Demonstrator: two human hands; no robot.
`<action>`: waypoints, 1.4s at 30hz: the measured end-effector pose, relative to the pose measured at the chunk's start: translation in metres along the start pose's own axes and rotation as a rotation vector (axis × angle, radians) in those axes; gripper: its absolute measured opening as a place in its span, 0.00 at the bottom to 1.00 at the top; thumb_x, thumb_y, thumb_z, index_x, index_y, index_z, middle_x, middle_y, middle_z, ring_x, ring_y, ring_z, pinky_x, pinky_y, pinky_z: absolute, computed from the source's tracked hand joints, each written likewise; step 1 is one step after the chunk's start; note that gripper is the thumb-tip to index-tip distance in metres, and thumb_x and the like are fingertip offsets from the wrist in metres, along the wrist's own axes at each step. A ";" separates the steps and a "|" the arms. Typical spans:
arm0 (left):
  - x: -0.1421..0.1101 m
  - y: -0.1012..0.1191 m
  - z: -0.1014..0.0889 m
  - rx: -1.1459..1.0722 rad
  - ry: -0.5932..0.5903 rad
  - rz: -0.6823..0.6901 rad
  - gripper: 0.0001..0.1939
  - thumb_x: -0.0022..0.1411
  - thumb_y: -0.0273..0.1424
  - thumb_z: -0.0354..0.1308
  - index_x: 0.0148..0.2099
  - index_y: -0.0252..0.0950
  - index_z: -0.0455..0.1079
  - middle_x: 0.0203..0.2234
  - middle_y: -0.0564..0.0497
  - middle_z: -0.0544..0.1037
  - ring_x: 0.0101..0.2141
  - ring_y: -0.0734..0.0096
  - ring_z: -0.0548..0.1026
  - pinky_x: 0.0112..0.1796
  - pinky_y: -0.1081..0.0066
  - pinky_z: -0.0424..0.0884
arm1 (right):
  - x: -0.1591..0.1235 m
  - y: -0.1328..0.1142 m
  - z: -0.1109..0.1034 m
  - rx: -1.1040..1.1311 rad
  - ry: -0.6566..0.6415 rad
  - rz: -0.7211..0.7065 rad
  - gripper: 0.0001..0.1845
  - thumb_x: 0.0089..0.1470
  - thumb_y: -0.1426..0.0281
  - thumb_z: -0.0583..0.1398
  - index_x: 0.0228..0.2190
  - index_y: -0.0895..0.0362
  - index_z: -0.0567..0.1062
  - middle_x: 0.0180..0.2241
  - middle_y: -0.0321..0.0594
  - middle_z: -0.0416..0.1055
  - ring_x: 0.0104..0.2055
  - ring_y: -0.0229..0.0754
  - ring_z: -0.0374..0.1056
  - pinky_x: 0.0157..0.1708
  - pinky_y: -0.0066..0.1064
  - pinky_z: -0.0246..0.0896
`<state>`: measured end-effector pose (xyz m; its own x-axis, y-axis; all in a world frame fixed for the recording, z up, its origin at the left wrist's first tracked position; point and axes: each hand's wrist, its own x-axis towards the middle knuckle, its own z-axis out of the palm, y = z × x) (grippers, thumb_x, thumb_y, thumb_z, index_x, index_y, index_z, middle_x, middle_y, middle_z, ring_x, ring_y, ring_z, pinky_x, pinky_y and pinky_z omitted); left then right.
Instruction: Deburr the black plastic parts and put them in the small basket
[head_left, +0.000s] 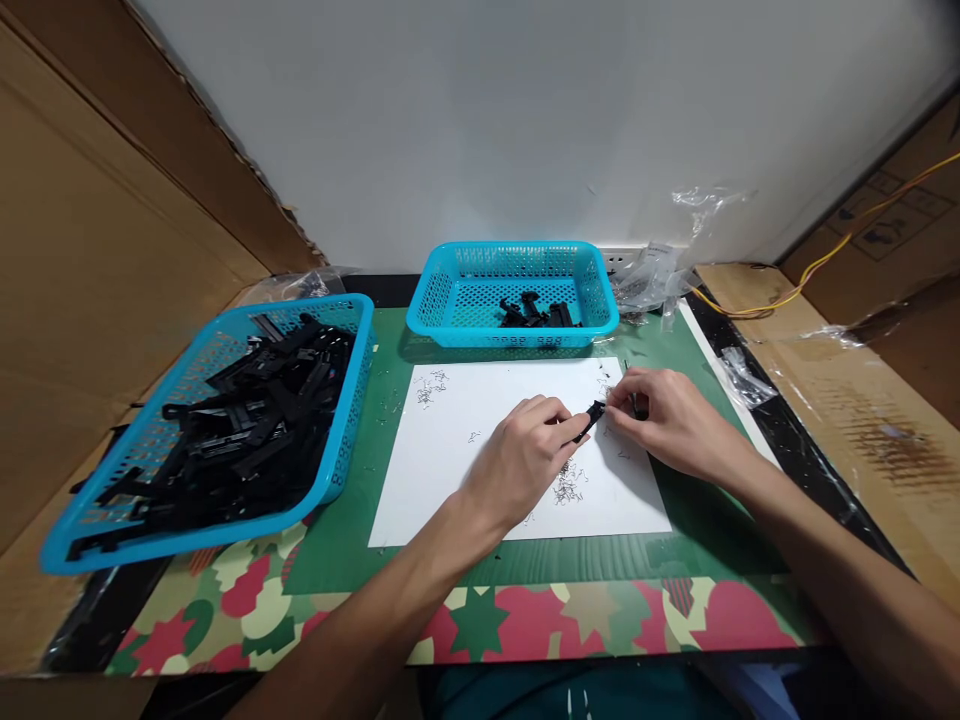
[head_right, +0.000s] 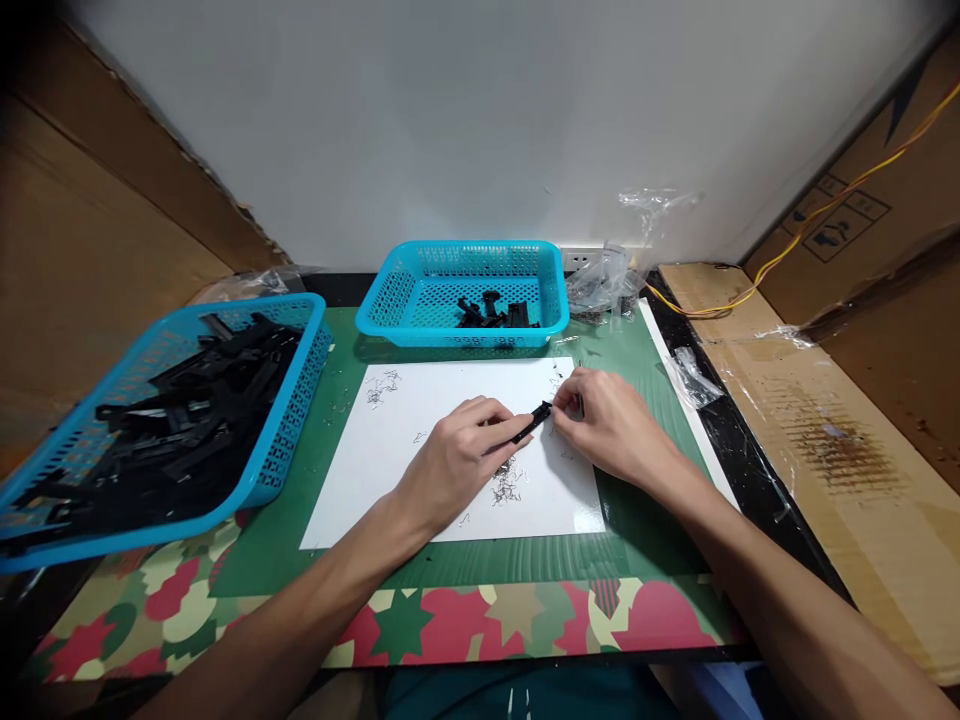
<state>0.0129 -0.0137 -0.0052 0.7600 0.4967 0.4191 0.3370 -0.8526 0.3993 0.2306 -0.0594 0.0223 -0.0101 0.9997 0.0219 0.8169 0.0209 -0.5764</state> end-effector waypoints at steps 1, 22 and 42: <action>0.000 0.000 0.000 0.018 -0.011 0.013 0.08 0.73 0.26 0.59 0.51 0.34 0.78 0.35 0.48 0.78 0.38 0.65 0.76 0.39 0.66 0.73 | 0.000 0.000 0.000 -0.005 0.002 -0.002 0.08 0.57 0.72 0.62 0.28 0.57 0.80 0.31 0.41 0.77 0.31 0.42 0.69 0.31 0.34 0.56; 0.002 -0.001 -0.002 0.038 -0.043 0.026 0.07 0.73 0.27 0.60 0.50 0.35 0.77 0.36 0.48 0.76 0.38 0.65 0.74 0.39 0.66 0.71 | -0.002 0.001 0.003 -0.049 0.066 -0.052 0.08 0.56 0.75 0.62 0.26 0.57 0.78 0.29 0.39 0.76 0.30 0.41 0.67 0.32 0.34 0.55; 0.006 0.000 -0.002 -0.192 -0.045 -0.159 0.07 0.70 0.29 0.64 0.48 0.36 0.82 0.33 0.48 0.79 0.38 0.63 0.77 0.39 0.65 0.71 | -0.004 0.001 0.011 -0.118 0.122 -0.172 0.09 0.58 0.77 0.60 0.26 0.56 0.72 0.31 0.38 0.72 0.29 0.40 0.61 0.38 0.36 0.53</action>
<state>0.0166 -0.0108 -0.0012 0.7313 0.6109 0.3033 0.3462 -0.7156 0.6067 0.2251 -0.0628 0.0123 -0.0911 0.9724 0.2147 0.8709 0.1823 -0.4564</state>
